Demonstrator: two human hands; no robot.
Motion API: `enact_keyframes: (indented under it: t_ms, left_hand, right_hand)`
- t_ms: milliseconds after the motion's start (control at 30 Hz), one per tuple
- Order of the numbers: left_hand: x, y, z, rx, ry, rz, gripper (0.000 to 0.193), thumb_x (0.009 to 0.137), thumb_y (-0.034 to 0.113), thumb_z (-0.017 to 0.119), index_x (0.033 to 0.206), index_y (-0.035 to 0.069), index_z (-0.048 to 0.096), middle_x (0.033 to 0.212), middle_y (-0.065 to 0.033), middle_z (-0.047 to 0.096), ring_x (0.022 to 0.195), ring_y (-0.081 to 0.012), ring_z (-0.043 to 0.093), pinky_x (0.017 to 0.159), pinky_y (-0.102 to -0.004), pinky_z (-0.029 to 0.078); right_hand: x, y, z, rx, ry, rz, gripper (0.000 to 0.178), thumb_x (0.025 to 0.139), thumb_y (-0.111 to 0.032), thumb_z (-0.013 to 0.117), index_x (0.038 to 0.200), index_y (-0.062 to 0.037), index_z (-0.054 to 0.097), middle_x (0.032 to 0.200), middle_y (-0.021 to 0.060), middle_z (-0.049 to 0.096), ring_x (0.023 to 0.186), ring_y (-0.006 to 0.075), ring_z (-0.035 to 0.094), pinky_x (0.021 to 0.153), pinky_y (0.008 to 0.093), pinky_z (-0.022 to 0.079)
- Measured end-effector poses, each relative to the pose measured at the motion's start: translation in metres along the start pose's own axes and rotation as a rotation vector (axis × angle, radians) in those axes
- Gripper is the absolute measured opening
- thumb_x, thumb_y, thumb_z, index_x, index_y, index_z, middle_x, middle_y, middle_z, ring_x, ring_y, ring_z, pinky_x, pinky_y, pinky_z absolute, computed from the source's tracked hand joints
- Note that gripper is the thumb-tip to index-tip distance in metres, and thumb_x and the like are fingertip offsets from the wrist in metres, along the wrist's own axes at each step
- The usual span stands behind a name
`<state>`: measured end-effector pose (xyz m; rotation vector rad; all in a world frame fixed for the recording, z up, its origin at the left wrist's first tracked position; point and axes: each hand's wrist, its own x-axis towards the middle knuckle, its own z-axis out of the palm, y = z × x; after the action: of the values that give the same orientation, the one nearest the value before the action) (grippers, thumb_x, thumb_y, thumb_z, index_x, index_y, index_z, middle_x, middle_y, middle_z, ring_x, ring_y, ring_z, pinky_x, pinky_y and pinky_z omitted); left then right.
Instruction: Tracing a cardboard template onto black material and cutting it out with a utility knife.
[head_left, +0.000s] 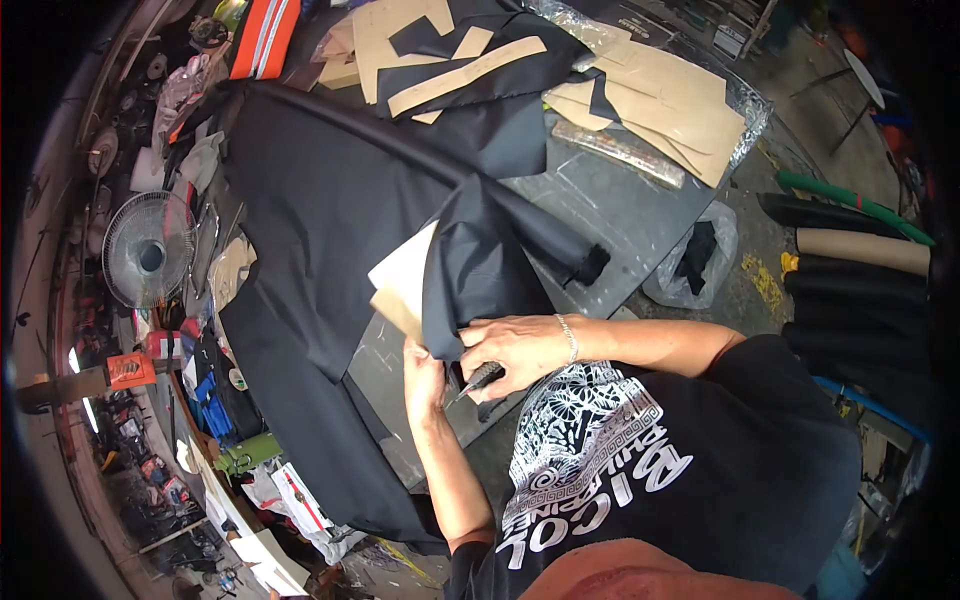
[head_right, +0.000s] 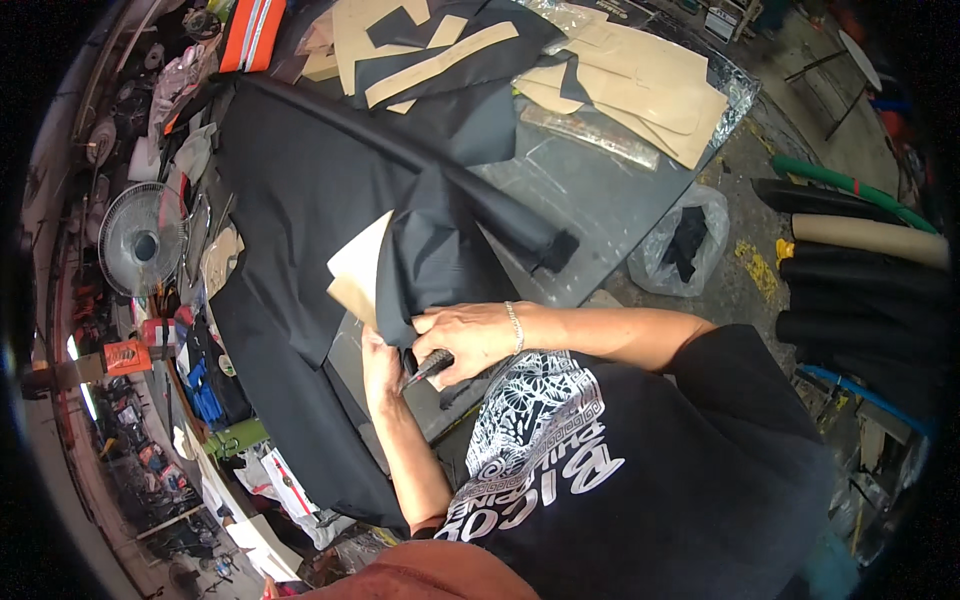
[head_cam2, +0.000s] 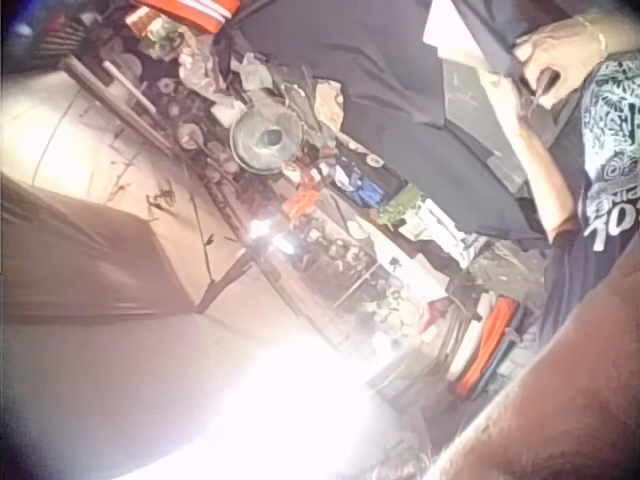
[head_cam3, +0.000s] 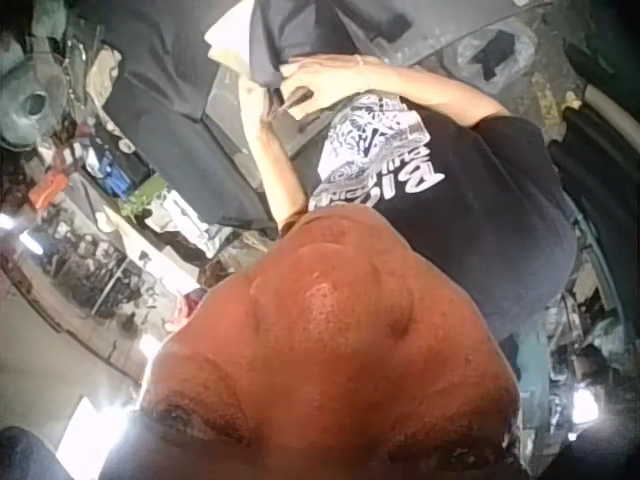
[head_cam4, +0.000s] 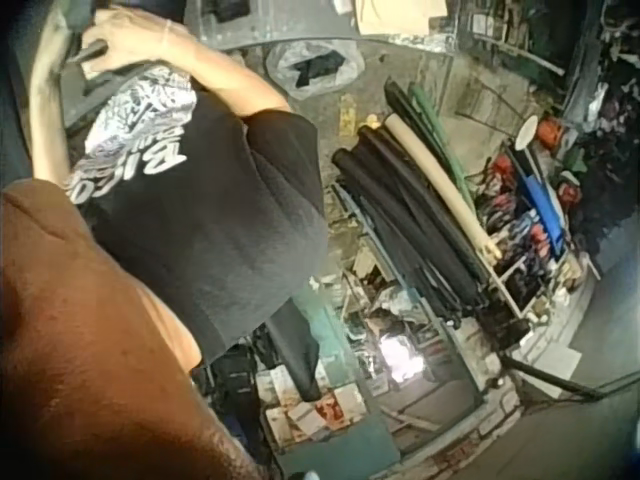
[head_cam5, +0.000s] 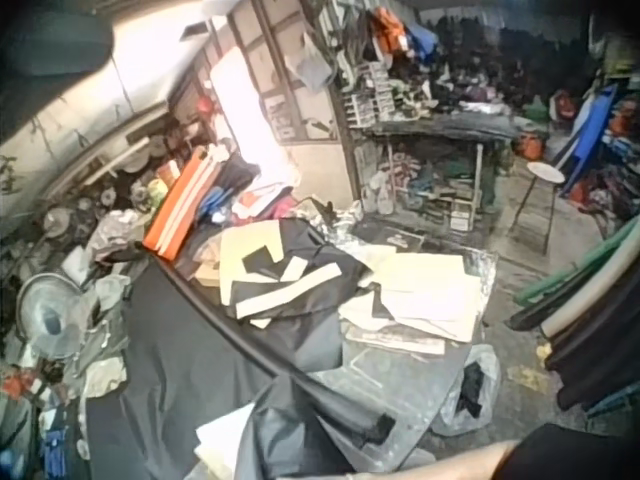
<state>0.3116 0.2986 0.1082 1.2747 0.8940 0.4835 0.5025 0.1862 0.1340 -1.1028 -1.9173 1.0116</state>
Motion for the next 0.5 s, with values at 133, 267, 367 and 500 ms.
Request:
enact_keyframes:
  t_ms: [133, 267, 367, 500]
  left_hand:
    - [0.039, 0.025, 0.055, 0.141, -0.108, -0.010, 0.035, 0.098, 0.004, 0.062, 0.132, -0.002, 0.058, 0.121, -0.0054, 0.069, 0.109, -0.0142, 0.063, 0.097, -0.0305, 0.049]
    - [0.079, 0.061, 0.096, 0.362, -0.265, 0.178, 0.034, 0.098, -0.004, 0.055, 0.131, -0.002, 0.058, 0.123, -0.0062, 0.069, 0.111, -0.0134, 0.062, 0.100, -0.0293, 0.047]
    - [0.130, 0.090, 0.107, 0.294, -0.199, 0.139, 0.030, 0.099, 0.004, 0.052, 0.127, 0.000, 0.062, 0.117, -0.0069, 0.070, 0.105, -0.0140, 0.065, 0.094, -0.0293, 0.050]
    - [0.218, 0.117, 0.092, 0.188, 0.276, 0.061, 0.037, 0.103, 0.032, 0.049, 0.128, 0.008, 0.063, 0.111, -0.0057, 0.069, 0.098, -0.0184, 0.066, 0.087, -0.0341, 0.053]
  right_hand:
    - [-0.052, 0.012, -0.055, 0.113, 0.053, 0.042, 0.036, 0.086, -0.031, 0.076, 0.107, -0.0033, 0.069, 0.124, 0.0181, 0.063, 0.104, 0.0360, 0.067, 0.087, 0.0418, 0.054]
    - [-0.103, 0.032, -0.087, 0.202, 0.277, -0.024, 0.034, 0.089, -0.030, 0.074, 0.104, 0.0008, 0.069, 0.129, 0.0170, 0.066, 0.108, 0.0326, 0.068, 0.092, 0.0396, 0.054]
    - [-0.138, 0.050, -0.116, 0.152, 0.287, 0.323, 0.038, 0.097, -0.038, 0.066, 0.109, -0.0019, 0.066, 0.096, 0.0129, 0.074, 0.090, 0.0276, 0.073, 0.077, 0.0370, 0.056]
    - [-0.192, 0.067, -0.142, 0.283, 0.423, 0.677, 0.045, 0.100, -0.045, 0.061, 0.113, -0.0021, 0.060, 0.075, 0.0081, 0.068, 0.066, 0.0141, 0.067, 0.063, 0.0307, 0.054]
